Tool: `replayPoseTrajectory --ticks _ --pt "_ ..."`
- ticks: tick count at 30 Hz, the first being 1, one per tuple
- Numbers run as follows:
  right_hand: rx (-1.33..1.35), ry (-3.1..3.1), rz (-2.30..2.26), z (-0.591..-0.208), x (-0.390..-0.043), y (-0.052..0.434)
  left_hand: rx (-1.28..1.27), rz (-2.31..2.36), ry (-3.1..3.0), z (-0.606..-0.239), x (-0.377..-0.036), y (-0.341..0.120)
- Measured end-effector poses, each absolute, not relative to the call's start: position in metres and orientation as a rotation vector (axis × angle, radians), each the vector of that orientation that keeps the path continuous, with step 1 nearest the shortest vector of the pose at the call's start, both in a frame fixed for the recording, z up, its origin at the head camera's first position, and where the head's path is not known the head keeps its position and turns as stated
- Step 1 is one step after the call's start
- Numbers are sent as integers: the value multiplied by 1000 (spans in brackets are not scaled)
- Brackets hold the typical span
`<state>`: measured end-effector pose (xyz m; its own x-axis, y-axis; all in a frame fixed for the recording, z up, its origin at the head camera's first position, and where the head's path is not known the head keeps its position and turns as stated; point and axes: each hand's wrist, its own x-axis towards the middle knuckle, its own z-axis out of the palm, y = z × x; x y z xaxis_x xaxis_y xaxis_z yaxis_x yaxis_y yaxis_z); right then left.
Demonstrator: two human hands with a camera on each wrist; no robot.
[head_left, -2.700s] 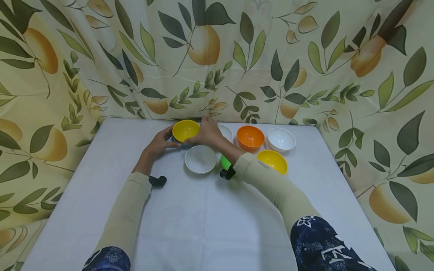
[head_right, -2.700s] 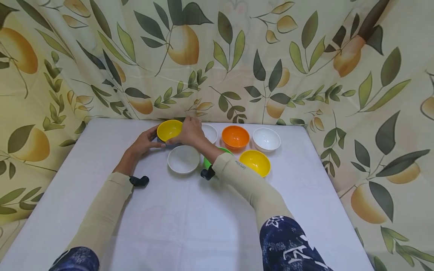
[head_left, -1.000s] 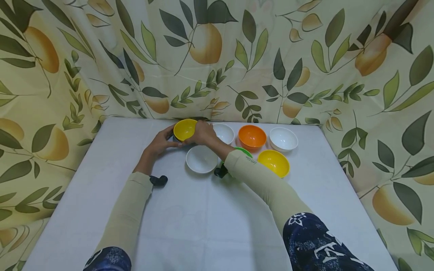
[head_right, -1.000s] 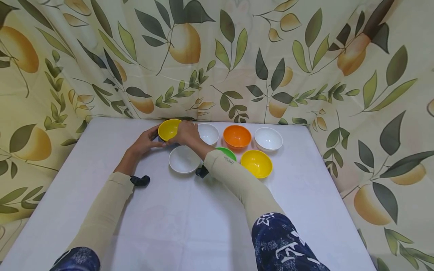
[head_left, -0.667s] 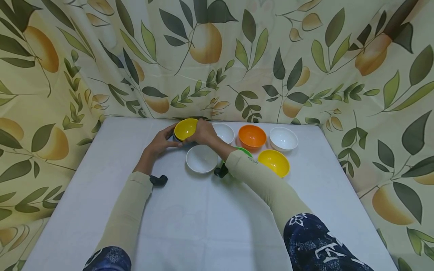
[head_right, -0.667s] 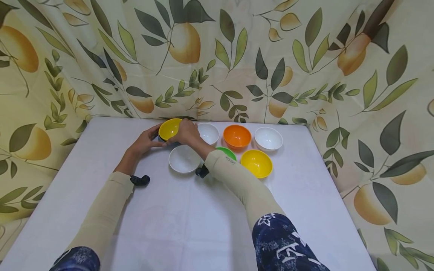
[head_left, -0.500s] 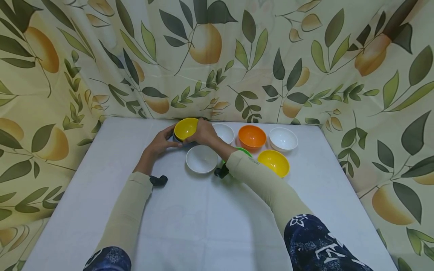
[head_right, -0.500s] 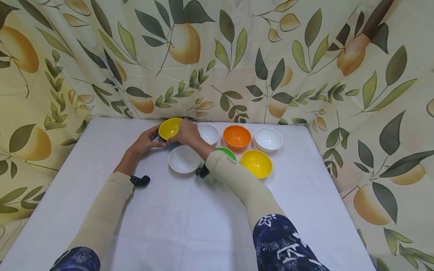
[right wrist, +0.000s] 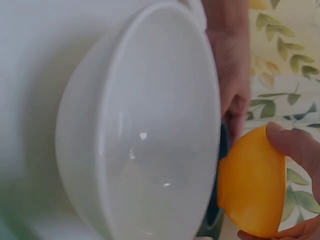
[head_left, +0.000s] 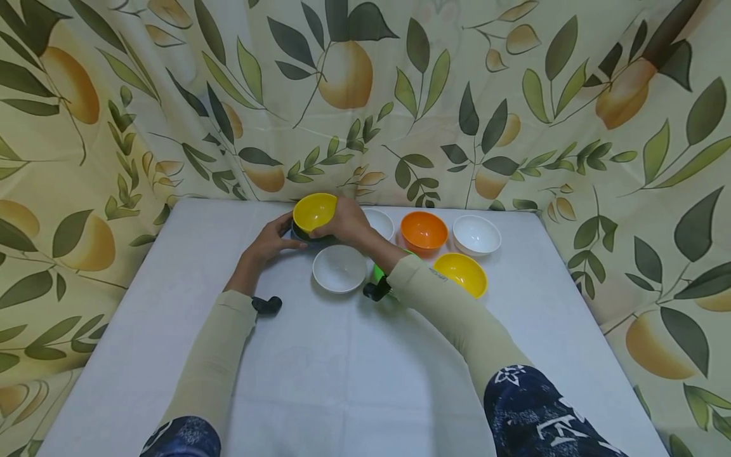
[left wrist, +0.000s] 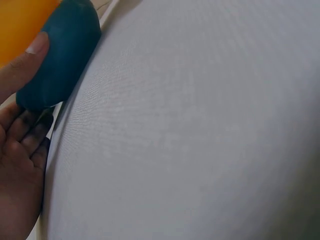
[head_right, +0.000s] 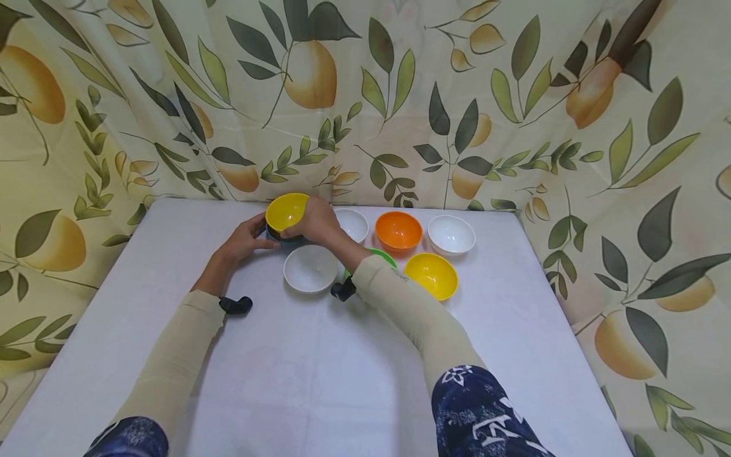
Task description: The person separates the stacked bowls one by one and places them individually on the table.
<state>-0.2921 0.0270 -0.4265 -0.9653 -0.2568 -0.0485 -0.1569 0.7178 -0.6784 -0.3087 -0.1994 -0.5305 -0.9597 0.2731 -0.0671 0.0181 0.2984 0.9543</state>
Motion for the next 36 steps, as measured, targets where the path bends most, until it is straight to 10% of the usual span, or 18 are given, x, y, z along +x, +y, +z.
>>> replayPoseTrajectory --ticks 36 --pt "-163 2760 -1220 -393 -238 86 276 1724 2353 -530 -305 -197"
